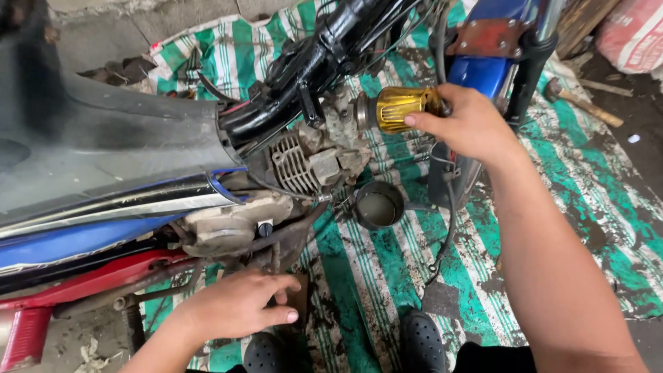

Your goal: The person is working on the engine area of a motorcycle, specifically removing and inspecting the air filter assembly.

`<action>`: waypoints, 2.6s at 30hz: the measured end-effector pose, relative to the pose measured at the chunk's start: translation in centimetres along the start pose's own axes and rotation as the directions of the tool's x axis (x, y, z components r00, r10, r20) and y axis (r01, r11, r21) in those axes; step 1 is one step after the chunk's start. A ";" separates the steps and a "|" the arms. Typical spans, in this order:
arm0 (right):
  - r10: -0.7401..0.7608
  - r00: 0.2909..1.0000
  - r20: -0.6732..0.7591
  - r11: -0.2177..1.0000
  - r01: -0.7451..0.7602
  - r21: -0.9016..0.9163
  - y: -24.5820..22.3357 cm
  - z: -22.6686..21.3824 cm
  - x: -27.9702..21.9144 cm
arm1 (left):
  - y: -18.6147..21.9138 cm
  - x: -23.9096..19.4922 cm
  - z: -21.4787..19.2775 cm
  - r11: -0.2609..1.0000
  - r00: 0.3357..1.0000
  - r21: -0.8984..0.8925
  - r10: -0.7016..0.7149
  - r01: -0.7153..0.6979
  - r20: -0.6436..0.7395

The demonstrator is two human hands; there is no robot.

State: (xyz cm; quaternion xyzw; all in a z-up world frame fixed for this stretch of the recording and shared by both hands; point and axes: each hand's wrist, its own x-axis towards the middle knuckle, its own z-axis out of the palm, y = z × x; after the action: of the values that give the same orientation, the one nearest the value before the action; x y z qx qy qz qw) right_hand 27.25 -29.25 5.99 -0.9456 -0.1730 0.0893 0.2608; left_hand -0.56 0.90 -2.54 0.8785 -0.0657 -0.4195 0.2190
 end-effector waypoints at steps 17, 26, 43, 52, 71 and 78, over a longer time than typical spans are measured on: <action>-0.043 0.998 -0.053 0.977 0.053 0.207 0.5 2.1 1.0 | 0.1 5.1 -2.5 0.998 0.991 -0.011 0.055 -0.054 0.125; -0.084 0.995 -0.050 0.992 0.089 0.093 2.4 1.8 2.5 | -0.5 5.3 -2.5 0.997 0.992 0.003 0.072 -0.072 0.106; -0.210 0.978 0.007 0.770 0.161 0.617 6.9 2.6 4.9 | -1.8 3.2 -1.3 0.991 0.991 -0.004 0.131 -0.131 0.003; -0.183 0.979 0.091 0.861 0.115 0.496 5.9 0.8 3.5 | -0.8 2.6 -1.8 0.995 0.994 -0.011 0.101 -0.100 0.030; -0.752 0.655 0.069 -0.261 -0.392 0.882 17.5 2.0 6.6 | -2.4 3.7 -1.9 0.997 0.990 0.008 -0.083 0.083 0.114; -0.735 0.677 0.039 -0.228 -0.301 0.926 14.2 2.3 5.6 | -2.1 3.5 -2.5 0.988 0.976 0.000 -0.153 0.154 0.158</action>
State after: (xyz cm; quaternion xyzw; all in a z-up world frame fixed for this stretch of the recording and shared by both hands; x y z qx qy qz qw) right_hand 35.78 -37.49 -3.83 -0.2259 -0.3097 0.4468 0.8084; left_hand 3.40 2.59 -4.55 0.8437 -0.0123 -0.5038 0.1853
